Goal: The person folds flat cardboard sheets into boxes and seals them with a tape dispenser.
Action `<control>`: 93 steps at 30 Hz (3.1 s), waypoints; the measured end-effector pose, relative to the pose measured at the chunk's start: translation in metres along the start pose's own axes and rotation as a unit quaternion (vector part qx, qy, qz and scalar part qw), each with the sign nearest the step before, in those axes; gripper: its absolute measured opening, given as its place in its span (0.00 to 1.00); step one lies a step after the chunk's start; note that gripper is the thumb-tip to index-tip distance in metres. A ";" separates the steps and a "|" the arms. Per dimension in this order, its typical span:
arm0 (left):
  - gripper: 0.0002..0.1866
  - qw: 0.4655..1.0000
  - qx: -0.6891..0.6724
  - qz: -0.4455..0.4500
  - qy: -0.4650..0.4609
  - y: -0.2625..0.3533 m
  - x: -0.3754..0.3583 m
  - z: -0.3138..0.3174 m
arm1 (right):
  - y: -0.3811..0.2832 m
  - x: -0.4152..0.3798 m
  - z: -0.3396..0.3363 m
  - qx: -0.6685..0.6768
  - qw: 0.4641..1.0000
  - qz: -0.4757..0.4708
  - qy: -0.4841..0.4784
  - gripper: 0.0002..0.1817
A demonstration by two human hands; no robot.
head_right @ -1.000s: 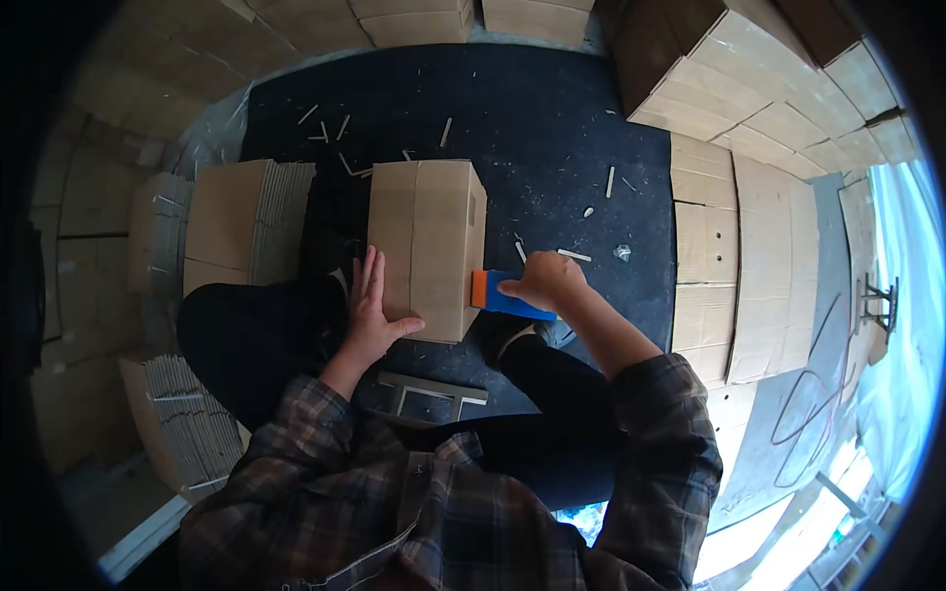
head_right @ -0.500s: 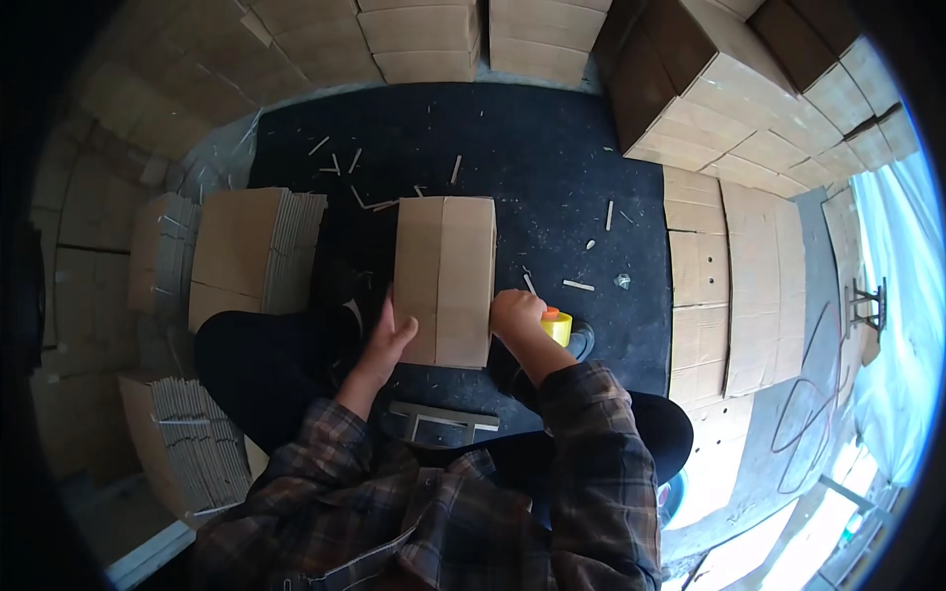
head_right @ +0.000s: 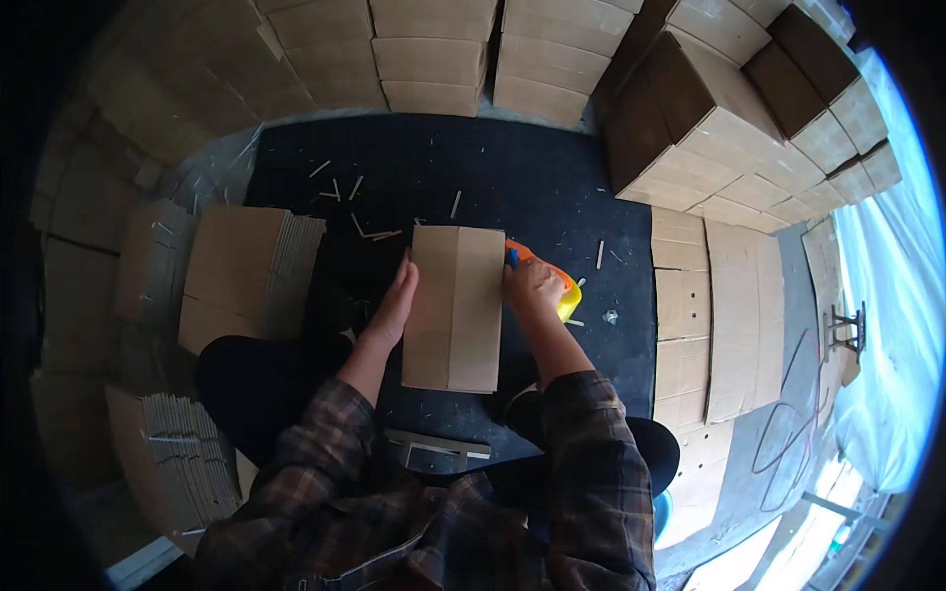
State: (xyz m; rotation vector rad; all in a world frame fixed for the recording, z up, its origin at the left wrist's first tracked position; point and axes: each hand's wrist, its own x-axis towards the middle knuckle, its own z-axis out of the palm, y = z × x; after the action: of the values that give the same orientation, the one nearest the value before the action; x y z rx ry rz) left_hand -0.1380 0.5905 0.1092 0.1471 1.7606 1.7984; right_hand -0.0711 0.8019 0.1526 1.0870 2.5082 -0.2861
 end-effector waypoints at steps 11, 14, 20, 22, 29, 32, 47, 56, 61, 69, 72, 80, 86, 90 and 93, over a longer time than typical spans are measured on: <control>0.48 0.978 -0.127 -0.164 -0.016 -0.055 -0.024 -0.034 | 0.019 0.035 0.014 0.015 0.997 0.045 -0.058 0.30; 0.52 0.917 -0.256 -0.278 0.127 -0.035 -0.092 -0.019 | 0.025 0.059 -0.016 0.037 0.995 -0.026 0.094 0.30; 0.56 0.829 -0.298 -0.468 0.069 -0.027 -0.173 0.034 | -0.029 0.078 -0.062 0.049 0.962 -0.196 0.182 0.25; 0.55 0.853 -0.322 -0.408 0.050 -0.035 -0.165 0.032 | -0.042 0.071 -0.059 0.002 0.952 -0.275 0.134 0.25; 0.44 0.907 -0.254 -0.308 0.132 -0.049 -0.147 0.014 | 0.009 0.036 -0.063 0.036 0.987 -0.155 0.016 0.30; 0.39 0.952 -0.100 -0.241 0.159 -0.066 -0.114 -0.020 | 0.058 0.016 -0.061 0.087 0.990 -0.101 -0.037 0.32; 0.29 0.847 0.490 -0.079 0.189 0.012 -0.018 -0.038 | 0.105 -0.062 -0.047 0.020 0.996 -0.011 -0.088 0.30; 0.19 0.840 0.445 0.181 0.251 0.041 -0.042 -0.019 | 0.112 -0.128 -0.119 0.353 0.918 -0.179 -0.008 0.27; 0.18 1.000 -0.024 0.012 0.012 0.097 -0.095 0.026 | 0.088 -0.145 -0.115 0.427 0.870 -0.224 -0.101 0.31; 0.14 0.969 -0.171 -0.158 -0.083 0.063 -0.103 0.025 | 0.066 -0.138 -0.102 0.402 0.869 -0.233 -0.169 0.37; 0.11 0.958 -0.207 -0.198 -0.021 0.049 -0.100 0.029 | 0.057 -0.133 -0.096 0.382 0.877 -0.226 -0.185 0.35; 0.07 0.996 -0.056 -0.023 0.072 0.034 -0.077 -0.002 | 0.003 -0.133 -0.101 0.242 0.923 -0.216 -0.208 0.30; 0.08 0.978 0.015 -0.024 0.208 0.042 -0.048 -0.075 | -0.019 -0.127 -0.111 0.171 0.938 -0.204 -0.224 0.30; 0.08 0.970 0.053 0.006 0.238 0.022 -0.035 -0.110 | -0.035 -0.121 -0.110 0.112 0.951 -0.173 -0.232 0.30; 0.08 0.969 0.043 -0.014 0.241 0.022 -0.034 -0.115 | -0.048 -0.120 -0.109 0.094 0.957 -0.168 -0.216 0.30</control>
State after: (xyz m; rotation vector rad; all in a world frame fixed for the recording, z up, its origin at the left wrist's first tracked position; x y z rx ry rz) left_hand -0.1736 0.4758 0.1288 -0.3053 2.1587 1.8444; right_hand -0.0608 0.7274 0.3039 0.5686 2.2798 -0.7824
